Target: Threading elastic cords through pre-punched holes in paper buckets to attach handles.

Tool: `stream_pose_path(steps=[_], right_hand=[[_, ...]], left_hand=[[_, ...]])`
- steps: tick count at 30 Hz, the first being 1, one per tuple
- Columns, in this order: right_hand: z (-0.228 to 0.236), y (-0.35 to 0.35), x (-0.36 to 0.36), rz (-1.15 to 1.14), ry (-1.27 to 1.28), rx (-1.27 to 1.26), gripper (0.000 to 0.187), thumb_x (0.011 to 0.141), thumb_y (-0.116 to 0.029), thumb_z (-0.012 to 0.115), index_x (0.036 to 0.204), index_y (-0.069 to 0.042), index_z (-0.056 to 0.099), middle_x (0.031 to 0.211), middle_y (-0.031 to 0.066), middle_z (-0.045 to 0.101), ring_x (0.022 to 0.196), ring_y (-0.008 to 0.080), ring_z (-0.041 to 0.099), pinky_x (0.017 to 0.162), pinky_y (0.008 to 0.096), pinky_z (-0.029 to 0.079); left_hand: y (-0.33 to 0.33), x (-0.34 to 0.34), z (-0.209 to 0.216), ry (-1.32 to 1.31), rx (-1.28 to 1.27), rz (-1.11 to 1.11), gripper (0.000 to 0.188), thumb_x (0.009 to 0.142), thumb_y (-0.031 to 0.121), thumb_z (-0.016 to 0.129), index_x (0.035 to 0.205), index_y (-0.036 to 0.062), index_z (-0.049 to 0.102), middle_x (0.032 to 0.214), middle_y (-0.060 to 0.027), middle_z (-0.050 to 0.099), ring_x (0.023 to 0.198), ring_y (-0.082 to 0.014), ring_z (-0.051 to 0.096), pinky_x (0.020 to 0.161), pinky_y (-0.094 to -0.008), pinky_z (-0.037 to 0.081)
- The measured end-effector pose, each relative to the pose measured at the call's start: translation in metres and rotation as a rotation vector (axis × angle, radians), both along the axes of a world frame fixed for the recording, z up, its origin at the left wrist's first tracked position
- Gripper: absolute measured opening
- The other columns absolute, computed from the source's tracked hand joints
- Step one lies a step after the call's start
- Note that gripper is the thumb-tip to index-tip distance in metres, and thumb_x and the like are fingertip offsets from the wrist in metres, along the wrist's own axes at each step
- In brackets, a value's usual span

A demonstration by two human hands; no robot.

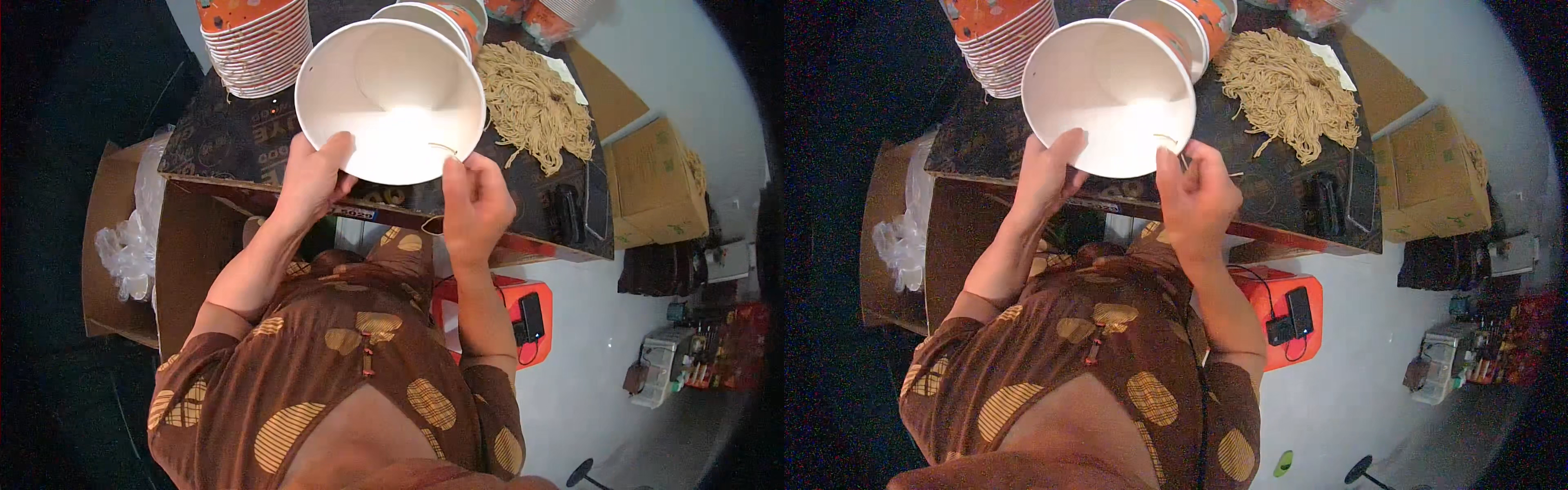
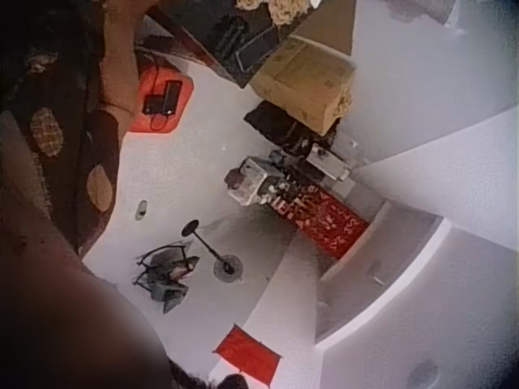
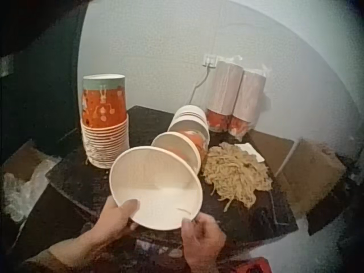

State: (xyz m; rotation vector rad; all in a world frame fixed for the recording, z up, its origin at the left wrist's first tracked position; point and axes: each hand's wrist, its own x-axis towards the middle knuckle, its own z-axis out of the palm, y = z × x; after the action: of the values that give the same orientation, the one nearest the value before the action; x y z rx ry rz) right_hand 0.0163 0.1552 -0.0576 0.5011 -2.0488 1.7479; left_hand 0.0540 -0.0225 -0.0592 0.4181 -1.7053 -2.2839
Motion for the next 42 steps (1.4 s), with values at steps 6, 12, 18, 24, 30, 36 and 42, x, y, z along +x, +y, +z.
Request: stream_pose_path(steps=[6, 12, 18, 24, 30, 36, 42], right_hand=[[-0.026, -0.008, -0.031, -0.057, -0.155, 0.102, 0.027, 0.086, -0.012, 0.063, 0.066, 0.002, 0.052, 0.052, 0.0025, 0.042, 0.052, 0.0076, 0.038, 0.048, 0.0302, 0.034], [-0.031, -0.010, -0.039, -0.089, -0.172, 0.114, 0.033, 0.085, -0.012, 0.062, 0.061, 0.002, 0.046, 0.051, 0.0076, 0.041, 0.052, 0.0096, 0.037, 0.048, 0.0330, 0.035], [-0.042, -0.015, -0.044, -0.083, -0.188, 0.206, 0.031, 0.083, -0.015, 0.063, 0.061, 0.003, 0.051, 0.053, 0.0144, 0.050, 0.048, 0.0178, 0.046, 0.050, 0.0373, 0.039], [-0.045, -0.015, -0.047, -0.069, -0.004, 0.483, 0.031, 0.083, -0.019, 0.063, 0.064, 0.005, 0.057, 0.063, 0.0250, 0.059, 0.061, 0.0431, 0.059, 0.059, 0.0491, 0.046], [-0.042, -0.017, -0.048, -0.024, -0.025, 0.477, 0.029, 0.083, -0.018, 0.062, 0.067, 0.006, 0.059, 0.068, 0.0271, 0.060, 0.066, 0.0444, 0.061, 0.061, 0.0506, 0.047], [-0.041, -0.016, -0.049, -0.021, -0.020, 0.519, 0.028, 0.083, -0.016, 0.063, 0.071, 0.009, 0.060, 0.069, 0.0271, 0.061, 0.068, 0.0419, 0.064, 0.061, 0.0455, 0.048], [-0.038, -0.014, -0.050, 0.006, -0.046, 0.602, 0.029, 0.085, -0.019, 0.061, 0.073, 0.008, 0.062, 0.072, 0.0270, 0.062, 0.073, 0.0428, 0.063, 0.064, 0.0478, 0.047]], left_hand=[[-0.010, 0.000, 0.004, -0.061, -0.333, 0.040, 0.031, 0.092, 0.024, 0.055, 0.089, -0.0060, 0.062, 0.064, -0.0039, 0.058, 0.042, -0.0090, 0.049, 0.036, -0.0252, 0.035], [-0.020, 0.037, 0.029, -0.202, -0.513, -0.614, 0.036, 0.089, 0.032, 0.065, 0.081, -0.0033, 0.065, 0.055, -0.0024, 0.056, 0.044, -0.0089, 0.055, 0.041, -0.0254, 0.041], [0.006, 0.039, 0.039, 0.010, -0.184, -0.686, 0.017, 0.094, 0.010, 0.053, 0.105, -0.0021, 0.059, 0.083, -0.0061, 0.063, 0.060, -0.0038, 0.053, 0.047, -0.0204, 0.041], [0.018, -0.023, -0.001, 0.347, -1.182, -0.152, 0.024, 0.076, -0.006, 0.052, 0.099, -0.0045, 0.056, 0.104, -0.0246, 0.057, 0.097, -0.0424, 0.054, 0.083, -0.0470, 0.044], [0.019, -0.054, -0.028, 0.313, -1.279, -0.099, 0.013, 0.077, -0.001, 0.052, 0.088, -0.0037, 0.058, 0.096, -0.0249, 0.061, 0.097, -0.0424, 0.055, 0.081, -0.0488, 0.045], [0.015, -0.057, -0.023, 0.158, -1.235, -0.231, 0.007, 0.082, 0.007, 0.057, 0.081, -0.0004, 0.056, 0.081, -0.0214, 0.060, 0.083, -0.0409, 0.058, 0.074, -0.0477, 0.045], [0.014, -0.046, -0.028, 0.252, -1.185, -0.161, 0.012, 0.082, 0.010, 0.059, 0.082, -0.0016, 0.060, 0.077, -0.0191, 0.060, 0.077, -0.0373, 0.060, 0.070, -0.0434, 0.046]])
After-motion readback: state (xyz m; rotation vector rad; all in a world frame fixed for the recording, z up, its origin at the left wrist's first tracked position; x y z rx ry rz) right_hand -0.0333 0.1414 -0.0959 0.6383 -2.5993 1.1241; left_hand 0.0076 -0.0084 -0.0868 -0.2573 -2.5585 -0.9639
